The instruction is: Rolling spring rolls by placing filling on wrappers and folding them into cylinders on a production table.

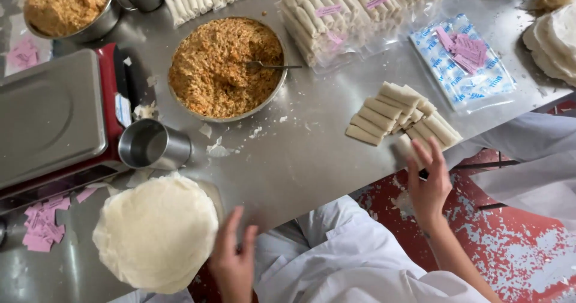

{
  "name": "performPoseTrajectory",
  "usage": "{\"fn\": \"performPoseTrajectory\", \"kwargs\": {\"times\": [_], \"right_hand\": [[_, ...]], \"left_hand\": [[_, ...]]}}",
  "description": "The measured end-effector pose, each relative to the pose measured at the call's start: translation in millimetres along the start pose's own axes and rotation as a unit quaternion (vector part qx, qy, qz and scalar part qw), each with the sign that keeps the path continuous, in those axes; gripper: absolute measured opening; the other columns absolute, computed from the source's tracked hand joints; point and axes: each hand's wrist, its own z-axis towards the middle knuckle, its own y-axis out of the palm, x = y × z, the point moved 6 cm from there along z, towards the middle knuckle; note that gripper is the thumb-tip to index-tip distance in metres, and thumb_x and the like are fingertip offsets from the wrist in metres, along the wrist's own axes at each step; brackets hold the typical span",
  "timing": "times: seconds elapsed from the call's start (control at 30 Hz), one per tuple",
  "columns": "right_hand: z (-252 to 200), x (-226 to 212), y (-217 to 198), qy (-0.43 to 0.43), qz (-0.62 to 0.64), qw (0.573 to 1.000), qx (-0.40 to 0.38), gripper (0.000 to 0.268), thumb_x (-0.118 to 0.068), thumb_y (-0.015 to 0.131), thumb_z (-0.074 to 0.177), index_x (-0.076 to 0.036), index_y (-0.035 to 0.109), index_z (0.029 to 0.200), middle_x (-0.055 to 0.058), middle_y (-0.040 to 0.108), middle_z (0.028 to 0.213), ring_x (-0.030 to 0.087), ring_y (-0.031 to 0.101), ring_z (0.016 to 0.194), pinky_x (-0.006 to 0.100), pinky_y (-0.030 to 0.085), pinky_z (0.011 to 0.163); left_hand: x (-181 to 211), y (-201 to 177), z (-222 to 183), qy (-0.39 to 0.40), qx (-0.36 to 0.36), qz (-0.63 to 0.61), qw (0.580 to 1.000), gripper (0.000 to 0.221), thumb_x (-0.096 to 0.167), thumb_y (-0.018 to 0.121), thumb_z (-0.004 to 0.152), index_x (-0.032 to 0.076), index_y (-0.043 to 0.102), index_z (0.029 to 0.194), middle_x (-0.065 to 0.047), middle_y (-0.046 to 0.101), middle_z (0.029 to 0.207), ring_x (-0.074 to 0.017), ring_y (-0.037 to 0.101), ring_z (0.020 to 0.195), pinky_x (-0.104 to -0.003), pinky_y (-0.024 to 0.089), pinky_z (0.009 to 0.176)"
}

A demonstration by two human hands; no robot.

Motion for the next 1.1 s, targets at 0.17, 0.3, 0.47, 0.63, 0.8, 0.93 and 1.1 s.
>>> {"fn": "performPoseTrajectory", "kwargs": {"times": [0.17, 0.3, 0.47, 0.63, 0.8, 0.93, 1.1], "right_hand": [[8, 6, 7, -0.131, -0.143, 0.980, 0.048, 0.058, -0.004, 0.073, 0.114, -0.002, 0.046, 0.164, 0.011, 0.077, 0.137, 0.026, 0.065, 0.110, 0.042, 0.046, 0.098], [9, -21, 13, -0.132, -0.095, 0.986, 0.042, 0.067, -0.007, 0.079, 0.109, 0.001, 0.043, 0.165, 0.021, 0.071, 0.145, 0.037, 0.063, 0.120, 0.049, 0.039, 0.110], [-14, -63, 49, -0.188, -0.045, 0.977, 0.089, 0.033, -0.013, 0.071, 0.115, 0.008, 0.064, 0.139, 0.024, 0.070, 0.128, 0.035, 0.062, 0.115, 0.044, 0.043, 0.102], [-52, -165, 96, -0.208, 0.113, 0.967, -0.091, 0.027, -0.007, 0.071, 0.104, -0.003, 0.066, 0.130, 0.017, 0.066, 0.133, 0.030, 0.063, 0.117, 0.043, 0.045, 0.099], [-62, -250, 117, -0.237, 0.223, 0.919, -0.222, 0.024, -0.008, 0.068, 0.099, -0.012, 0.070, 0.123, 0.013, 0.059, 0.136, 0.025, 0.060, 0.100, 0.039, 0.046, 0.097], [-62, -261, 151, -0.001, 0.446, 0.824, -0.349, 0.025, 0.001, 0.066, 0.098, -0.001, 0.069, 0.122, 0.016, 0.072, 0.122, 0.027, 0.075, 0.099, 0.043, 0.058, 0.094], [-39, -237, 148, 0.097, 0.494, 0.796, -0.336, 0.032, 0.000, 0.061, 0.103, 0.005, 0.061, 0.134, 0.022, 0.072, 0.124, 0.028, 0.074, 0.107, 0.046, 0.056, 0.100]], "left_hand": [[-42, -70, 6, -0.075, 0.069, 0.265, 0.959, 0.083, 0.044, 0.075, 0.090, 0.004, 0.049, 0.158, -0.020, 0.044, 0.162, -0.0444, 0.045, 0.141, -0.062, 0.044, 0.113], [-58, -75, -4, -0.123, 0.047, 0.298, 0.945, 0.087, 0.048, 0.075, 0.085, 0.008, 0.049, 0.158, -0.015, 0.047, 0.161, -0.0360, 0.049, 0.139, -0.051, 0.049, 0.112], [-60, -82, -10, -0.123, 0.085, 0.224, 0.963, 0.043, 0.027, 0.080, 0.091, 0.010, 0.069, 0.129, -0.009, 0.062, 0.134, -0.0259, 0.062, 0.117, -0.036, 0.059, 0.104], [-61, -83, -4, -0.081, 0.112, 0.280, 0.950, 0.031, 0.020, 0.083, 0.091, 0.009, 0.068, 0.115, -0.008, 0.064, 0.114, -0.0222, 0.064, 0.097, -0.032, 0.061, 0.083], [-64, -95, 1, -0.114, 0.142, 0.196, 0.964, 0.015, 0.005, 0.072, 0.099, 0.005, 0.067, 0.112, -0.008, 0.076, 0.101, -0.0189, 0.075, 0.090, -0.032, 0.063, 0.082], [-81, -63, 2, -0.211, 0.130, -0.070, 0.966, 0.019, 0.017, 0.066, 0.105, 0.003, 0.072, 0.116, -0.017, 0.078, 0.099, -0.0290, 0.079, 0.090, -0.040, 0.068, 0.076], [-70, 28, 17, -0.223, 0.041, -0.328, 0.917, 0.019, 0.005, 0.074, 0.098, 0.001, 0.075, 0.116, -0.016, 0.081, 0.100, -0.0182, 0.076, 0.085, -0.035, 0.066, 0.079]]}}
